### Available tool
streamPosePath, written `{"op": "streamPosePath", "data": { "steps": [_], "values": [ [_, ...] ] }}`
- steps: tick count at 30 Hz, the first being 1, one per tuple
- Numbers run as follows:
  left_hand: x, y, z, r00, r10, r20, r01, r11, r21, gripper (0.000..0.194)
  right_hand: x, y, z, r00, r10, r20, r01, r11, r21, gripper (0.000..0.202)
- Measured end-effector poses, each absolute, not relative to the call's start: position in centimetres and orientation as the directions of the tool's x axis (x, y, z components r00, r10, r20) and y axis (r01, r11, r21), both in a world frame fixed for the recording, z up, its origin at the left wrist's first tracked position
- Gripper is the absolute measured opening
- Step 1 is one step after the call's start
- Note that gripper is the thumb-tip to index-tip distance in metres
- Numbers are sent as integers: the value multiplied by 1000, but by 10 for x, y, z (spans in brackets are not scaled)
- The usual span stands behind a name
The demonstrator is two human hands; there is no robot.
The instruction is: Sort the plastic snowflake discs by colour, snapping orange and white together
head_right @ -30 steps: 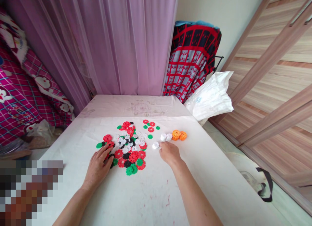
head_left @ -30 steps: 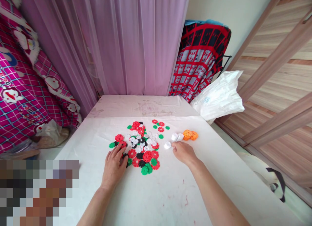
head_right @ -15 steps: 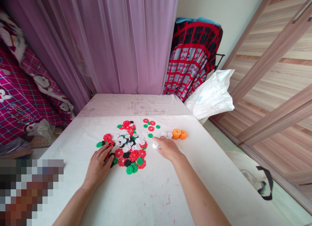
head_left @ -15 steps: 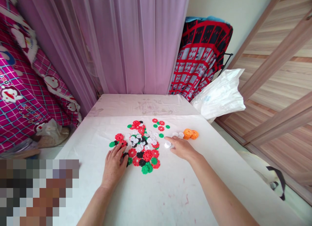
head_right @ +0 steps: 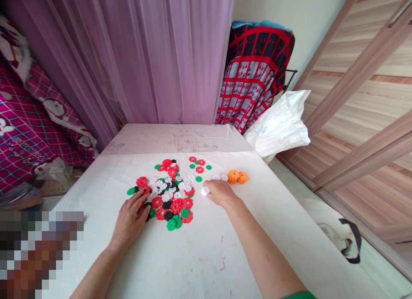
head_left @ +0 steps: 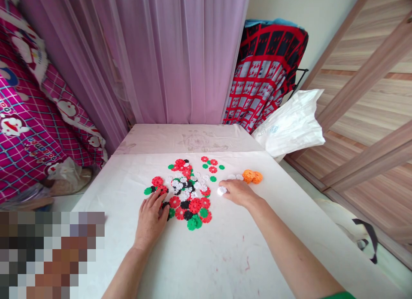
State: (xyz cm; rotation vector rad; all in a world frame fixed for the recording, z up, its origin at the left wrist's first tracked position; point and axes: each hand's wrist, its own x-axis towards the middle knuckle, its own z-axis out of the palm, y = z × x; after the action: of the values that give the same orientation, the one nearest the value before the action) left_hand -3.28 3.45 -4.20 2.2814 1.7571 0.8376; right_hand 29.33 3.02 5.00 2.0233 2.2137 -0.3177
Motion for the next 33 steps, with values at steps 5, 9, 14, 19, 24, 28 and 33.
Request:
{"op": "streamPosePath", "data": {
  "steps": [5,9,14,19,24,28,33],
  "values": [
    [-33,34,-42,164,924,345,846,-311,432,45,296,31,45,-110,965,-238,992,91,-89,43],
    [-32,34,-42,164,923,349,846,-313,431,45,291,33,50,-129,958,-256,991,113,-75,37],
    [-32,34,-43,164,922,350,845,-314,432,44,283,34,58,-111,952,-286,994,110,-21,29],
    [-33,34,-43,165,922,352,843,-316,435,43,281,35,56,-106,948,-300,994,104,-23,30],
    [-32,34,-43,161,918,362,838,-322,442,43,280,34,50,-85,958,-273,996,72,-58,35],
    [-31,33,-43,153,920,360,835,-315,452,42,274,32,46,-59,970,-235,997,47,-57,28],
    [-29,32,-42,143,927,348,834,-302,461,42,267,31,43,-22,975,-223,1000,16,-27,25]
  ]
}}
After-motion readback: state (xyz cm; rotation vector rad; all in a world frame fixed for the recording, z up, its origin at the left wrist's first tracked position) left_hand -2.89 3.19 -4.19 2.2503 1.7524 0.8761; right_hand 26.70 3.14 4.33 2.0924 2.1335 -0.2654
